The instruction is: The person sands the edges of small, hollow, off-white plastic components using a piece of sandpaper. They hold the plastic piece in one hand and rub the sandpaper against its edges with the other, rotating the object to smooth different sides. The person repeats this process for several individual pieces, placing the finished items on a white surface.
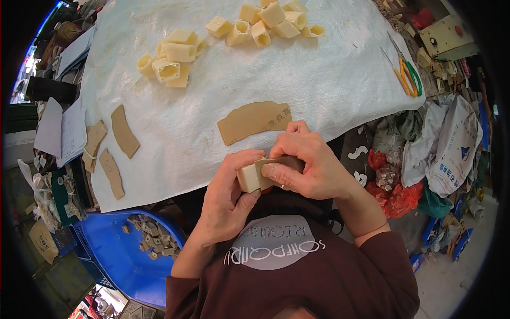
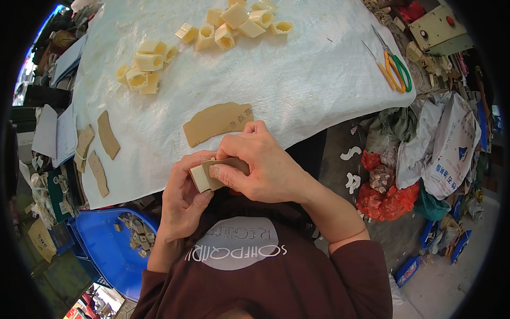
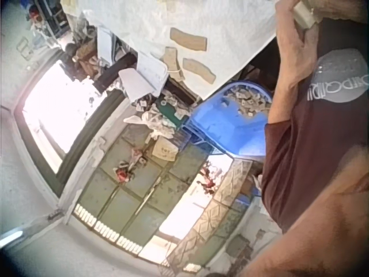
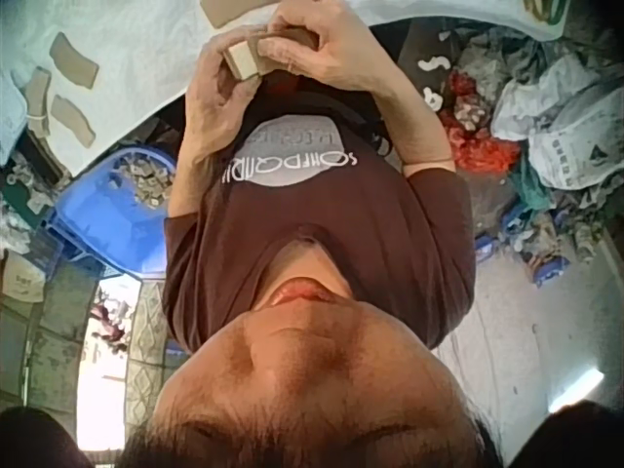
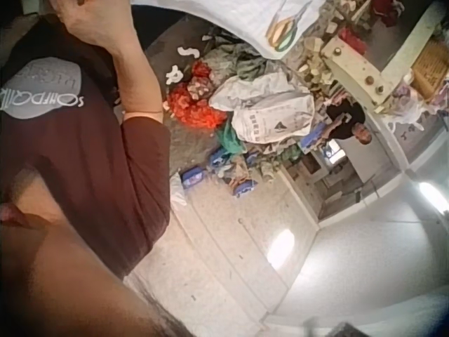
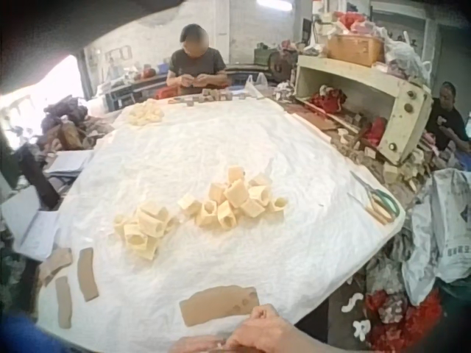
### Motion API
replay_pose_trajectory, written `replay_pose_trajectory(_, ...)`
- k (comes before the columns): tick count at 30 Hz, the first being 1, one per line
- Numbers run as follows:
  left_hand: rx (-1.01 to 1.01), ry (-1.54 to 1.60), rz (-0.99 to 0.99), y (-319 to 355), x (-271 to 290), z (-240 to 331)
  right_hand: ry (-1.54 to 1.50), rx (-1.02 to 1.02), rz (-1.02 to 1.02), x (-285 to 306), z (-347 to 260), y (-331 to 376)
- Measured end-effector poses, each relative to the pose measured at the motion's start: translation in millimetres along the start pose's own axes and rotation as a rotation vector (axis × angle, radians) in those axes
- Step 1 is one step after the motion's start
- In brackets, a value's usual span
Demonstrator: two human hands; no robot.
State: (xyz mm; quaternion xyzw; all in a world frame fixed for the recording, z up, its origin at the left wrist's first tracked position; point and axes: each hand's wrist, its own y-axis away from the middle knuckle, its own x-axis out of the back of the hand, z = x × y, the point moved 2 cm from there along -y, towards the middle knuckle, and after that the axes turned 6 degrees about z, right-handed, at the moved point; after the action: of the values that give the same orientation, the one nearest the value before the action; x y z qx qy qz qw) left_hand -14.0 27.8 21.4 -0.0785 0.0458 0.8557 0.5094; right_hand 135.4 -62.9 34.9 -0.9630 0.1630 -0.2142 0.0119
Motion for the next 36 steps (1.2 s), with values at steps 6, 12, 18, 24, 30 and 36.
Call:
replay_pose_trajectory(6,-0.024,-0.179,0.02,0,5,-9,0.28,0.247,0.183,2,-5,-3)
replay_pose_trajectory(12,0.038,-0.159,0.007,1,-1,-7,0.115,0.167,0.151,-1,-3,-2)
replay_pose_trajectory(18,0.053,-0.046,0.003,0,-6,-6,0.097,0.164,0.105,1,-4,-2)
replay_pose_trajectory(24,0.144,0.051,0.003,0,-8,-5,0.068,0.119,0.087,-1,-3,0)
replay_pose_trajectory(30,0.163,0.094,0.016,-2,-5,-7,0.048,0.101,0.093,-6,-2,3)
replay_pose_trajectory(36,0.245,0.219,0.088,-4,-7,-5,0.113,0.134,0.076,-8,-3,2)
